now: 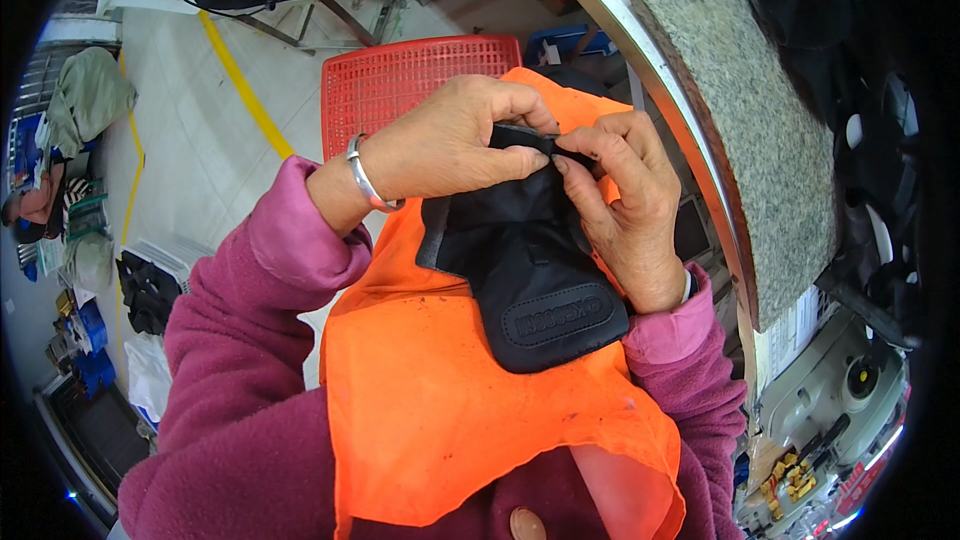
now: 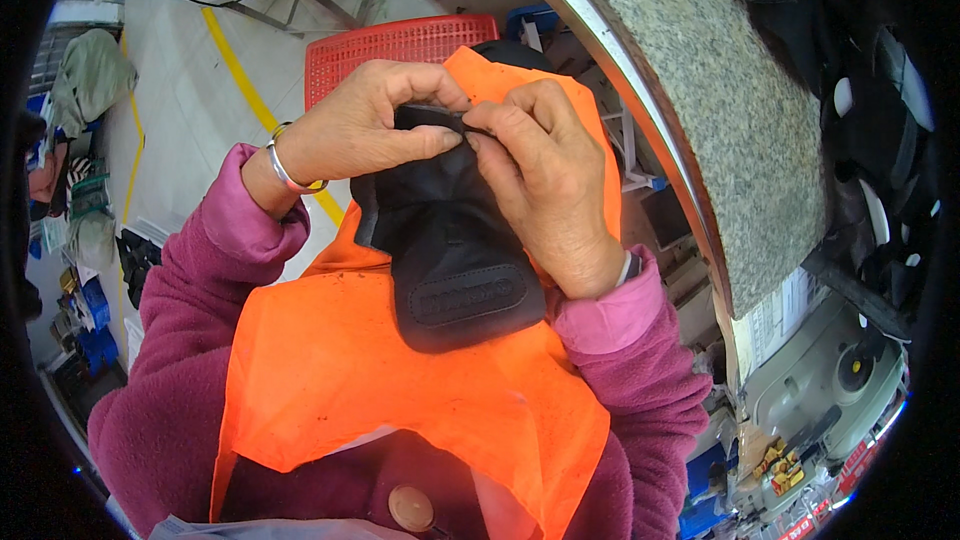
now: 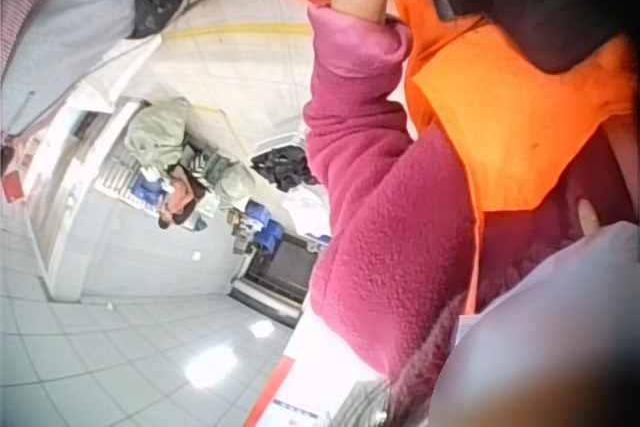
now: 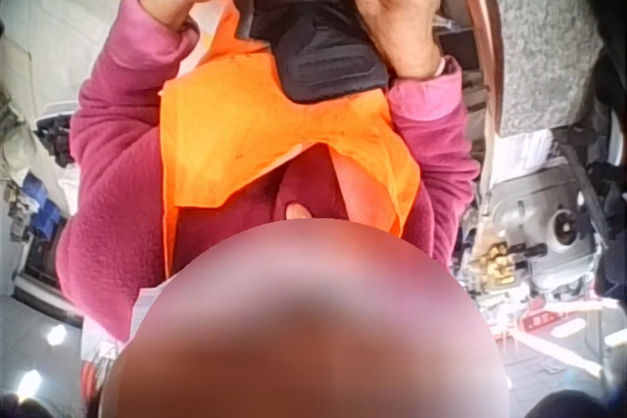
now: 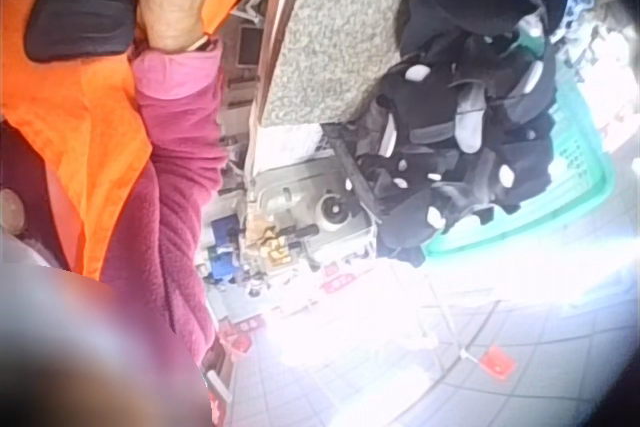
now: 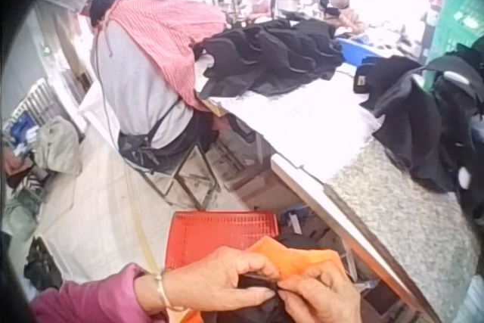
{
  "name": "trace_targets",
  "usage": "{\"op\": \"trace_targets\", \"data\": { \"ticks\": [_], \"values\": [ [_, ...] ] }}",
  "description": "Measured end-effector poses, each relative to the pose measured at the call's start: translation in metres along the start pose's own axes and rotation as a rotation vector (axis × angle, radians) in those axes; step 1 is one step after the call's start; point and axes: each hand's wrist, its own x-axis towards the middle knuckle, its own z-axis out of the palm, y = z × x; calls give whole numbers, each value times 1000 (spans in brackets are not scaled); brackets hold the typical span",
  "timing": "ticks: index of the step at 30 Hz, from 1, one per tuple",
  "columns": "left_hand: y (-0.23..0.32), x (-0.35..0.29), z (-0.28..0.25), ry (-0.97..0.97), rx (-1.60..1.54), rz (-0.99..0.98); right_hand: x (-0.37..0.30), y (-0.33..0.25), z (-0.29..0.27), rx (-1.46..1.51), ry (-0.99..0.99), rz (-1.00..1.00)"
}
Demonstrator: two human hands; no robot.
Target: The person picks up black shoe components from a table and a red basket, then folds and aligns the parts by hand. They repeatedly inspect seams and edges, place finished pieces back on the table, and continue handling additional components.
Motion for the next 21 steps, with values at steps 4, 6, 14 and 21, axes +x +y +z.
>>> {"op": "trace_targets", "data": {
  "ticks": [4,6,14,21],
  "values": [
    [-2,1,3,-22,-101,-58,5,3,-2,4,-43,-37],
    [-3,1,5,-27,-114,-71,7,4,-4,3,-92,-37],
    [0,10,-10,-175,-118,-142,6,7,-4,-41,-126,-47],
    [-3,30,-21,-320,-54,-153,0,5,-2,-213,-91,-132]
  ]
}}
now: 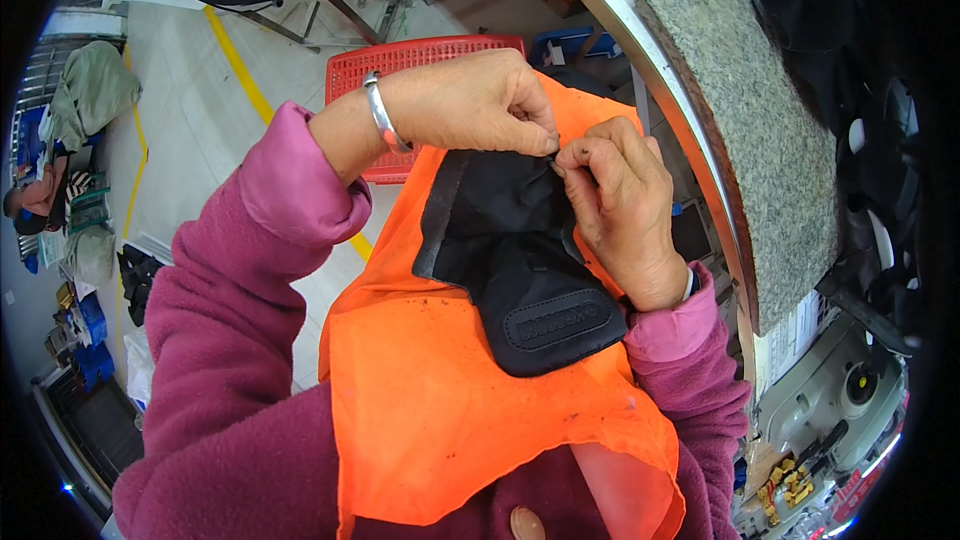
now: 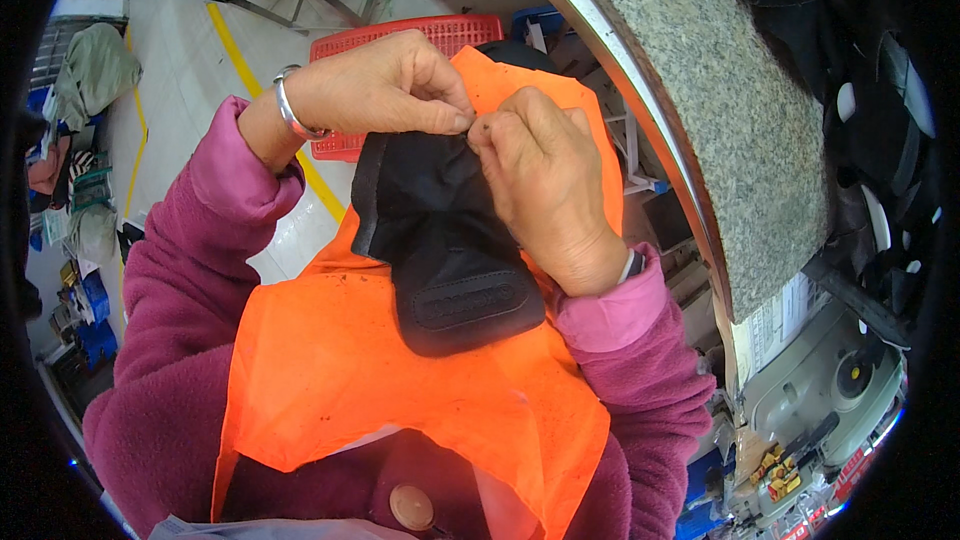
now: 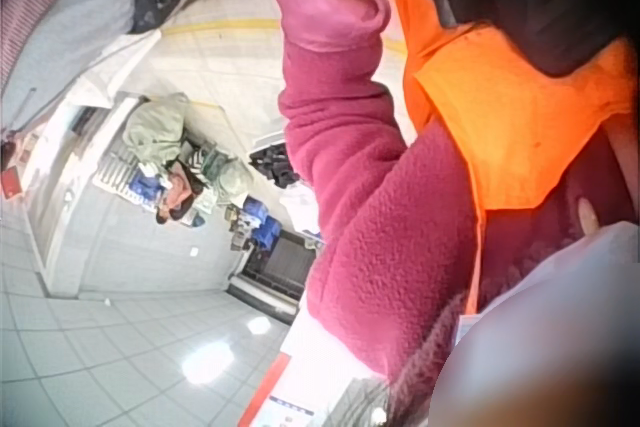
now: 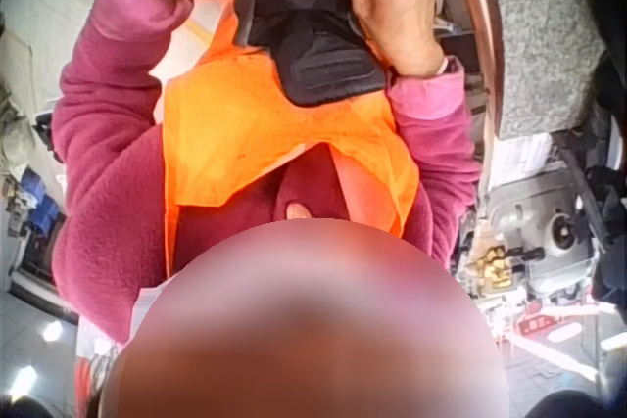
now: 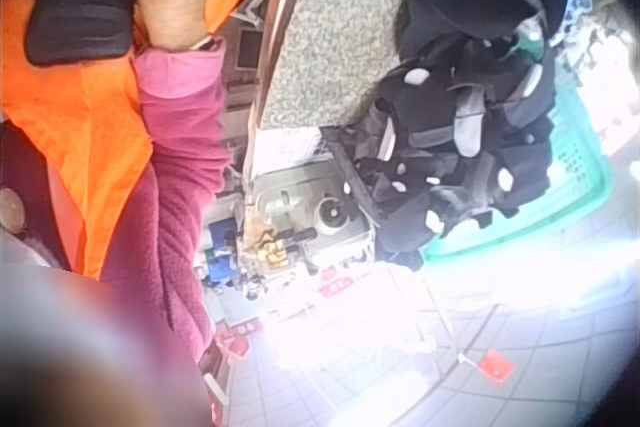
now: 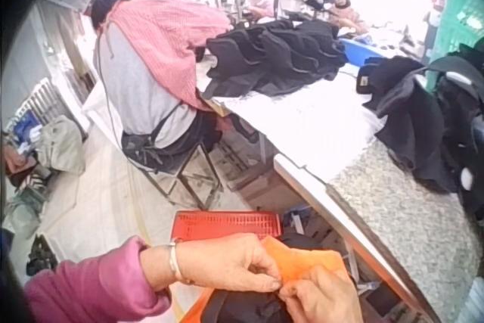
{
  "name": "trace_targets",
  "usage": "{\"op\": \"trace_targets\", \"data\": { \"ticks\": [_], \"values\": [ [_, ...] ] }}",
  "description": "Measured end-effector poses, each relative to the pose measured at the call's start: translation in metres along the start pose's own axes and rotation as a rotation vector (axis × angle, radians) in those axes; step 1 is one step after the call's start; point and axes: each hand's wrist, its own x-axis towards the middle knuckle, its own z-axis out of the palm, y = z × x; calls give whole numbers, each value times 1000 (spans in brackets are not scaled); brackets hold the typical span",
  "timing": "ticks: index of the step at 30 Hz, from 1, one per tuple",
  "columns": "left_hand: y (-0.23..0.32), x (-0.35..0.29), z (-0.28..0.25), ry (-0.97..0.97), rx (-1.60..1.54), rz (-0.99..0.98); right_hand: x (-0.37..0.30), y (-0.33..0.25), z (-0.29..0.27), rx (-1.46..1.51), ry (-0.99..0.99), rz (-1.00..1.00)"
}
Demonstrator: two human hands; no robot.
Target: The person picks up black shoe components from a table and a red basket, then folds and aligns the parts by hand. They repeatedly inspect seams and edges, place finished pieces back on the table, and continue handling additional components.
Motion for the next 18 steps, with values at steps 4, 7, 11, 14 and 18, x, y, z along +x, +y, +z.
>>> {"op": "trace_targets", "data": {
  "ticks": [4,7,11,14,18],
  "values": [
    [7,6,-2,-45,179,-25,0,-2,1,-71,-11,-61],
    [9,9,4,-16,258,-49,-2,-3,0,-100,-34,-117],
    [6,5,10,31,216,-65,-12,-9,-6,-117,-121,-174],
    [2,3,17,45,182,-85,-19,-11,-7,-131,-135,-206],
    [-1,6,18,42,175,-66,-19,-5,-4,-79,-126,-181]
  ]
}}
